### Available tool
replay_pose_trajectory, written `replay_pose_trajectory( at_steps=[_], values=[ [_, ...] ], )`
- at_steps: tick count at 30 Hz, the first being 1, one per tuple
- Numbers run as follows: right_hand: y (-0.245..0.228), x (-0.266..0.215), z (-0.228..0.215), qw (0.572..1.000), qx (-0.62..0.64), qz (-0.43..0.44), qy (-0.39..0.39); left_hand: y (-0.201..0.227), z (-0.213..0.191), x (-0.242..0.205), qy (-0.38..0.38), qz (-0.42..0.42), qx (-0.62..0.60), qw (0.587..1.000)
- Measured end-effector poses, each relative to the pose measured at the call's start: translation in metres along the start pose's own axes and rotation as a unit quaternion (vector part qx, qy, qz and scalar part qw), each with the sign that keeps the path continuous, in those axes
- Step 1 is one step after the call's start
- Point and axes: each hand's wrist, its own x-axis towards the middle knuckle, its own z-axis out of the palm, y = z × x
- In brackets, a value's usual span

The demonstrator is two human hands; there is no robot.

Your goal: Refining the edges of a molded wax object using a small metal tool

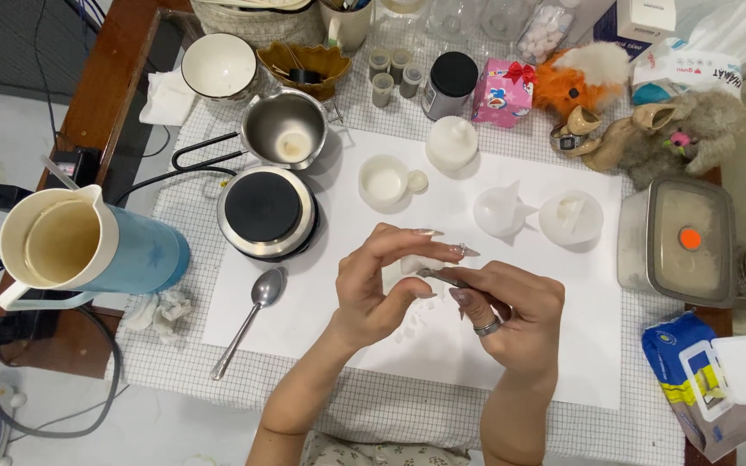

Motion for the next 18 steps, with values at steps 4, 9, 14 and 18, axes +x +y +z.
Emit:
replay_pose_trajectory(
  at_steps=[4,9,14,18],
  values=[
    [0.001,-0.001,-0.002,1.000,-0.015,0.010,-0.011,0.007,-0.003,0.007,-0.012,-0.005,0.025,1.000],
    [0.010,-0.001,-0.007,0.999,-0.030,0.018,-0.006,0.008,0.002,0.011,0.003,-0.080,-0.015,0.997],
    [0.008,0.003,-0.010,0.998,-0.059,0.009,0.012,0.007,0.004,0.015,0.014,-0.011,0.121,0.992],
    [0.008,0.005,-0.008,0.997,-0.074,0.002,0.027,-0.001,0.005,0.010,0.025,0.032,0.199,0.979]
  ],
)
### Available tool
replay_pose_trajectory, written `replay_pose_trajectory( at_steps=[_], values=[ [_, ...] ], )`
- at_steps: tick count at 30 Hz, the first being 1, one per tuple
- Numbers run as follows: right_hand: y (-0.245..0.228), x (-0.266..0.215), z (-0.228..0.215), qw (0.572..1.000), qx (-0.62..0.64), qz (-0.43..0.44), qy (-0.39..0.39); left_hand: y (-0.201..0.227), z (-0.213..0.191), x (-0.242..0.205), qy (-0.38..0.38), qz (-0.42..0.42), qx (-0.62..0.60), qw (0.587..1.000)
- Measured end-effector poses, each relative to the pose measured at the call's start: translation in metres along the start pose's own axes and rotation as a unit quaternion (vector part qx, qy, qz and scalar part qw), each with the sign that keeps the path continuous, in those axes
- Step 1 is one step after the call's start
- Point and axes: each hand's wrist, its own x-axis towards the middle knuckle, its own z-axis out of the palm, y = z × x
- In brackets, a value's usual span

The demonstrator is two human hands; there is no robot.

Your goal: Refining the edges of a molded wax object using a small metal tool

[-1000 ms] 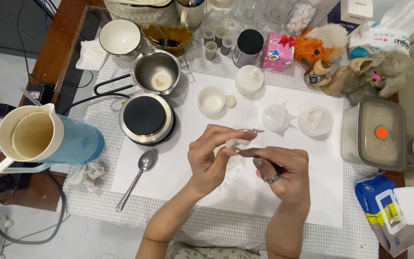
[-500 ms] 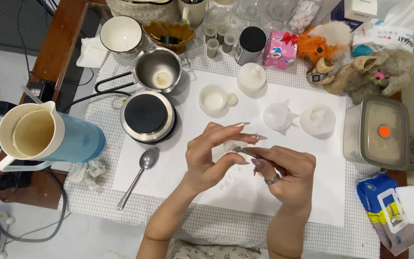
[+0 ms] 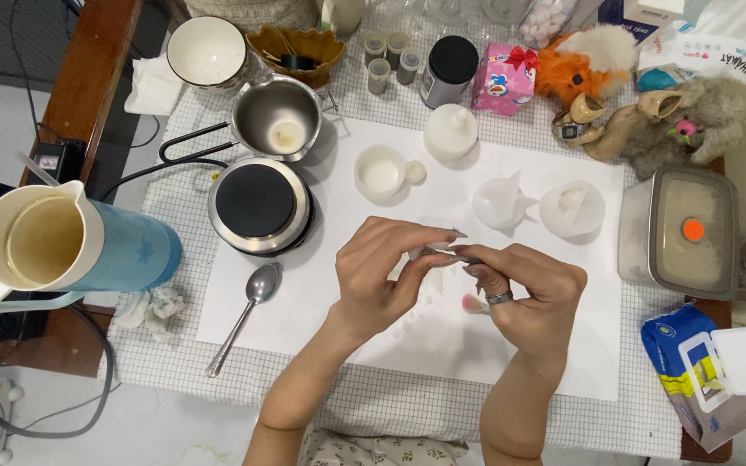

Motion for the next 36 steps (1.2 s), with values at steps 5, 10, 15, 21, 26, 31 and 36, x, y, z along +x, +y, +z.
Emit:
replay_pose_trajectory(
  at_steps=[5,10,15,21,26,31,36],
  values=[
    [0.000,0.001,0.007,0.999,-0.028,-0.016,0.031,-0.009,0.003,-0.003,0.023,0.015,0.029,0.999],
    [0.002,-0.001,0.008,0.998,-0.033,-0.024,0.046,-0.012,0.005,-0.005,0.041,0.031,0.036,0.998],
    [-0.007,-0.005,0.007,0.996,-0.061,-0.042,0.043,-0.006,0.001,-0.009,0.055,0.074,0.111,0.990],
    [-0.007,-0.043,0.011,0.991,-0.136,0.011,0.010,-0.010,-0.009,-0.045,0.003,0.064,0.171,0.983],
    [0.002,-0.090,0.034,0.969,-0.248,0.003,0.009,-0.018,-0.021,-0.094,-0.042,-0.007,0.161,0.986],
    [0.004,-0.163,0.045,0.961,-0.270,0.033,-0.045,0.004,-0.048,-0.156,-0.100,-0.107,0.138,0.979],
    [-0.043,-0.177,0.028,0.949,-0.030,0.236,-0.208,0.019,-0.071,-0.185,-0.071,-0.300,-0.017,0.951]
  ],
)
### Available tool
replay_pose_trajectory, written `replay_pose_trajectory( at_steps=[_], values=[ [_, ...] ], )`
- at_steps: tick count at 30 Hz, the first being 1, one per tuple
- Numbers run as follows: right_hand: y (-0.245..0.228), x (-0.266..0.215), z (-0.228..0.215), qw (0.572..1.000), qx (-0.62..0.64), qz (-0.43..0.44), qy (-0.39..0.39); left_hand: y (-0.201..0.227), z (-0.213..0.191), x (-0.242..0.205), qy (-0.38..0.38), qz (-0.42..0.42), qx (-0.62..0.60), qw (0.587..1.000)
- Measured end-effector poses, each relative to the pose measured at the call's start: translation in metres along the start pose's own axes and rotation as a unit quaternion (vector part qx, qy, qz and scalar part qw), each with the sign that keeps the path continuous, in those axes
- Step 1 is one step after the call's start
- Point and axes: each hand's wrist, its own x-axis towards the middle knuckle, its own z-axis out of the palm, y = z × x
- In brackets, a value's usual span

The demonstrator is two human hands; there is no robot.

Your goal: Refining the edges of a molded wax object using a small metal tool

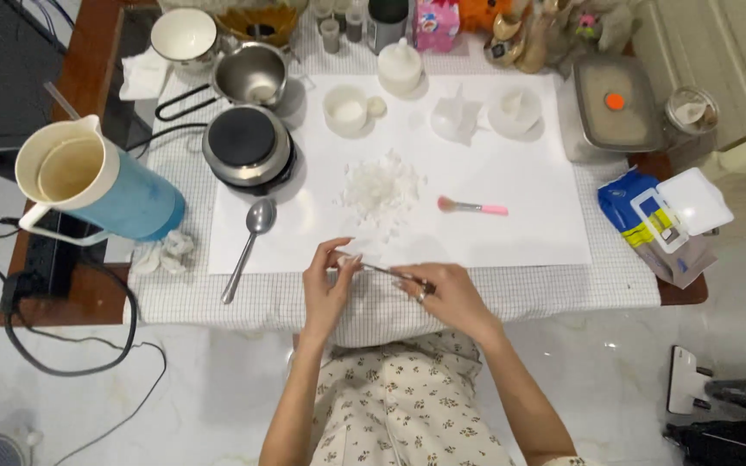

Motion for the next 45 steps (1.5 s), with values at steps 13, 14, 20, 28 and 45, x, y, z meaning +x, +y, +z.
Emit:
replay_pose_trajectory(
  at_steps=[13,14,20,28,45],
  values=[
    [0.027,0.030,0.021,0.907,0.415,0.023,0.073,0.021,0.053,0.063,-0.058,0.276,0.137,0.950],
    [0.017,0.041,0.007,0.908,0.403,-0.017,0.116,0.041,0.057,0.077,-0.037,0.310,0.129,0.941],
    [-0.022,0.075,-0.046,0.921,0.281,-0.190,0.193,0.099,0.063,0.116,-0.017,0.339,0.018,0.940],
    [-0.055,0.105,-0.069,0.923,0.052,-0.318,0.211,0.089,0.050,0.137,0.004,0.321,0.030,0.947],
    [-0.027,0.149,-0.069,0.947,0.135,-0.226,0.184,0.077,0.043,0.184,0.042,0.280,0.003,0.959]
  ],
)
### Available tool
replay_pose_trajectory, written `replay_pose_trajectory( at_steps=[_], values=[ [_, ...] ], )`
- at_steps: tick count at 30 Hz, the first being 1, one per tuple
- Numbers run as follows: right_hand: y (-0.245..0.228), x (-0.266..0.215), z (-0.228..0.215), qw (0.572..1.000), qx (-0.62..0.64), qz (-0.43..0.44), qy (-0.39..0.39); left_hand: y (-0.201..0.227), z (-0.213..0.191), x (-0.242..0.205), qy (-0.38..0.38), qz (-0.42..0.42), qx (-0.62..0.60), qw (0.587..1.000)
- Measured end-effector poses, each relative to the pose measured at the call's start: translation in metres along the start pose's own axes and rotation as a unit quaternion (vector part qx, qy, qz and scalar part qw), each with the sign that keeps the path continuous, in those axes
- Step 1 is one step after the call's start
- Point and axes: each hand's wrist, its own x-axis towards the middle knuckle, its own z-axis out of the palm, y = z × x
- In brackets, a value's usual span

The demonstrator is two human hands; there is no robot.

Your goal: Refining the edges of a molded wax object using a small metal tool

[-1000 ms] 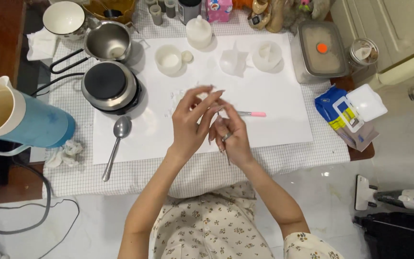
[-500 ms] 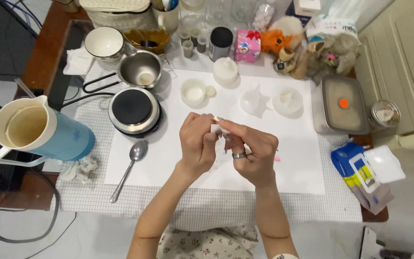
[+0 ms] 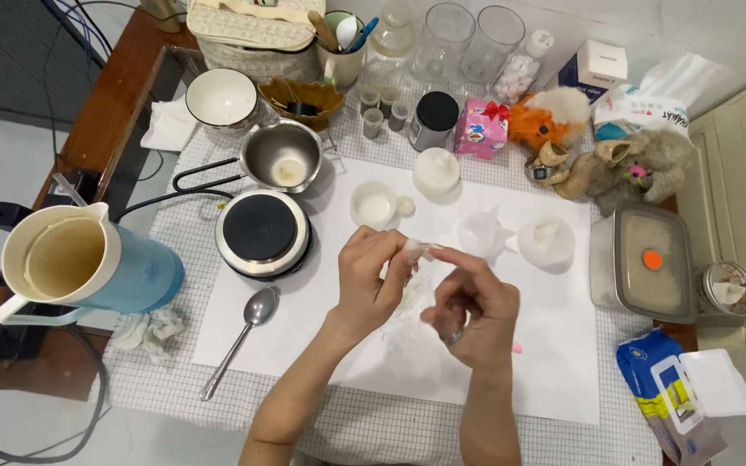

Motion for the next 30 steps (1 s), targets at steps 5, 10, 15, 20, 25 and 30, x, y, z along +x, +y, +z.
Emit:
replay_pose_trajectory(
  at_steps=[5,10,15,20,25,30],
  values=[
    [0.030,-0.002,-0.017,0.994,-0.103,-0.020,0.036,0.010,-0.001,0.003,-0.062,0.008,0.029,0.998],
    [0.013,0.005,-0.015,0.997,-0.056,-0.049,0.002,0.004,0.002,-0.005,-0.108,-0.008,0.026,0.994],
    [0.003,0.009,-0.021,0.991,-0.106,-0.068,-0.053,0.009,0.002,-0.004,-0.126,-0.044,-0.007,0.991],
    [0.017,0.004,-0.026,0.988,-0.094,-0.108,-0.059,0.007,0.002,-0.004,-0.160,-0.111,-0.113,0.974],
    [0.016,0.012,-0.023,0.992,0.000,-0.098,-0.083,0.010,-0.004,-0.002,-0.201,-0.163,-0.220,0.941],
    [0.000,0.021,-0.019,0.988,0.081,-0.045,-0.127,0.010,-0.001,0.000,-0.154,-0.020,-0.042,0.987]
  ],
)
